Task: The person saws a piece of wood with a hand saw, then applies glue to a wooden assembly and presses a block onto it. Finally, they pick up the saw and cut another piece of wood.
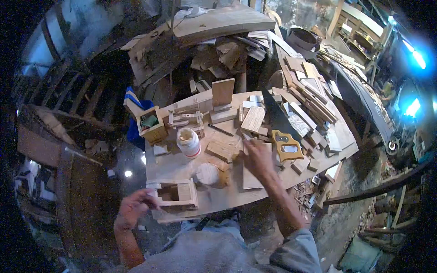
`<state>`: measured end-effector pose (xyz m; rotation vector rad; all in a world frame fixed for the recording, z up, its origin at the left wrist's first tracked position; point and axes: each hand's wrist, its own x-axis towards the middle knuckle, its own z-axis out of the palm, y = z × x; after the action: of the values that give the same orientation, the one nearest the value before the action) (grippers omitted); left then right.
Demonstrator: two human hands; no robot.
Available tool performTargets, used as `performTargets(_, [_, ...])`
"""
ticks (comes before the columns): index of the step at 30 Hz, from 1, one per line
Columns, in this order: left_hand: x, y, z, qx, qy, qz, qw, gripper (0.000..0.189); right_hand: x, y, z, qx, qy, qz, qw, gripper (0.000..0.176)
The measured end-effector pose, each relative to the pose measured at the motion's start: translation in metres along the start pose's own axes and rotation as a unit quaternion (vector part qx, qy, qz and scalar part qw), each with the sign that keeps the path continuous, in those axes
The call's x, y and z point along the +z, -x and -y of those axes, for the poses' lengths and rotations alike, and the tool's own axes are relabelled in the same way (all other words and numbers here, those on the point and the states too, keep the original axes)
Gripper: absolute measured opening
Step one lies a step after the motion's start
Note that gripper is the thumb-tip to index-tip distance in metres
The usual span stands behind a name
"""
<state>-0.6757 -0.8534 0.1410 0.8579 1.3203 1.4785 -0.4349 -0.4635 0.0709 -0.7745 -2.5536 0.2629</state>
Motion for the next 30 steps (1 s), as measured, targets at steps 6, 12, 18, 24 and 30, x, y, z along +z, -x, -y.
performTargets(6, [-0.07, 0.013, 0.003, 0.039, -0.061, -0.221, 0.973, 0.044, 0.095, -0.034, 0.02, 0.002, 0.056, 0.167, 0.984, 0.041])
performTargets(12, [-0.091, 0.034, 0.043, 0.012, -0.109, -0.289, 0.951, 0.041, 0.111, -0.051, -0.023, 0.043, 0.142, 0.105, 0.983, 0.037])
performTargets(18, [-0.088, 0.037, 0.083, -0.067, -0.203, -0.286, 0.934, 0.036, 0.108, -0.078, -0.016, 0.126, 0.247, 0.033, 0.96, 0.025])
performTargets(24, [-0.099, 0.04, 0.085, -0.1, -0.259, -0.268, 0.922, 0.038, 0.05, -0.05, 0.048, 0.028, -0.038, 0.166, 0.985, 0.06])
performTargets(30, [-0.101, 0.03, 0.073, -0.113, -0.284, -0.253, 0.918, 0.039, 0.048, 0.005, 0.103, -0.13, 0.018, 0.299, 0.945, 0.096])
